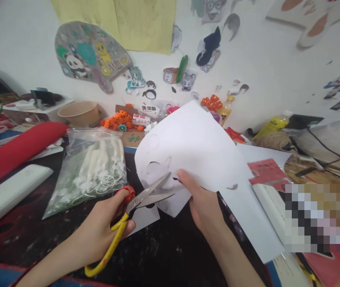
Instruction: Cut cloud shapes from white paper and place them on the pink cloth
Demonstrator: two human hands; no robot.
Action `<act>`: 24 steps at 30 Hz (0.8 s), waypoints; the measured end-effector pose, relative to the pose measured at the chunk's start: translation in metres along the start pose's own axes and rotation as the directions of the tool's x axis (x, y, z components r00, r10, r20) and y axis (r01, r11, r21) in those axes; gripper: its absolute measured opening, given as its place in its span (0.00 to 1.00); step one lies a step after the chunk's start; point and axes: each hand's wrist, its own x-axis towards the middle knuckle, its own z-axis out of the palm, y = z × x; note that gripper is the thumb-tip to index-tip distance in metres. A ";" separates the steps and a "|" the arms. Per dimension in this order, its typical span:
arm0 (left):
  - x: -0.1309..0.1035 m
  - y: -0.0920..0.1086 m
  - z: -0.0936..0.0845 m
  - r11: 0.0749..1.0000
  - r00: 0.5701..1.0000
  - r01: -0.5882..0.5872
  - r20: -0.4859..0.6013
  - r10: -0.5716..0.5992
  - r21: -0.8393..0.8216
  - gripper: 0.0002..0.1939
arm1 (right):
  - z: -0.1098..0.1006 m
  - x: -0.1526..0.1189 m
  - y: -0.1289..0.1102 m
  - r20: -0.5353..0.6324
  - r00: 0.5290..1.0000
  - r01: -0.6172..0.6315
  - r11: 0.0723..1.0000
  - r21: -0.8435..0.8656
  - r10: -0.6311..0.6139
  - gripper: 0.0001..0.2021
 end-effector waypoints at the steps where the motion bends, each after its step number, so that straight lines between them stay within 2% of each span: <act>1: 0.000 0.000 0.000 1.000 1.000 -0.011 0.005 0.011 -0.012 0.10 | -0.001 0.000 -0.001 0.026 0.997 0.069 0.997 -0.020 -0.069 0.26; 4: -0.001 0.001 0.001 0.999 0.999 -0.031 0.028 0.032 -0.041 0.10 | -0.002 -0.001 -0.003 0.087 0.979 0.190 0.979 -0.070 -0.184 0.28; 8: 0.001 0.003 0.002 0.997 0.999 -0.033 0.026 0.035 -0.067 0.10 | -0.002 -0.001 -0.006 0.089 0.979 0.192 0.978 -0.086 -0.184 0.31; 12: 0.001 0.004 0.000 0.989 0.995 -0.081 0.048 0.088 -0.127 0.11 | 0.000 0.000 -0.010 0.051 0.984 0.177 0.978 -0.106 -0.172 0.33; 15: -0.002 0.003 0.001 0.988 0.993 -0.096 0.061 0.104 -0.124 0.11 | 0.000 0.002 -0.008 0.027 0.973 0.230 0.967 -0.110 -0.228 0.33; 18: -0.003 0.003 0.002 0.986 0.992 -0.104 0.062 0.113 -0.130 0.11 | -0.002 0.003 -0.005 0.013 0.959 0.283 0.950 -0.130 -0.284 0.32; 24: 0.000 0.006 0.002 0.980 0.996 -0.080 0.028 0.086 -0.183 0.10 | -0.004 0.001 -0.004 0.057 0.966 0.259 0.954 -0.149 -0.254 0.29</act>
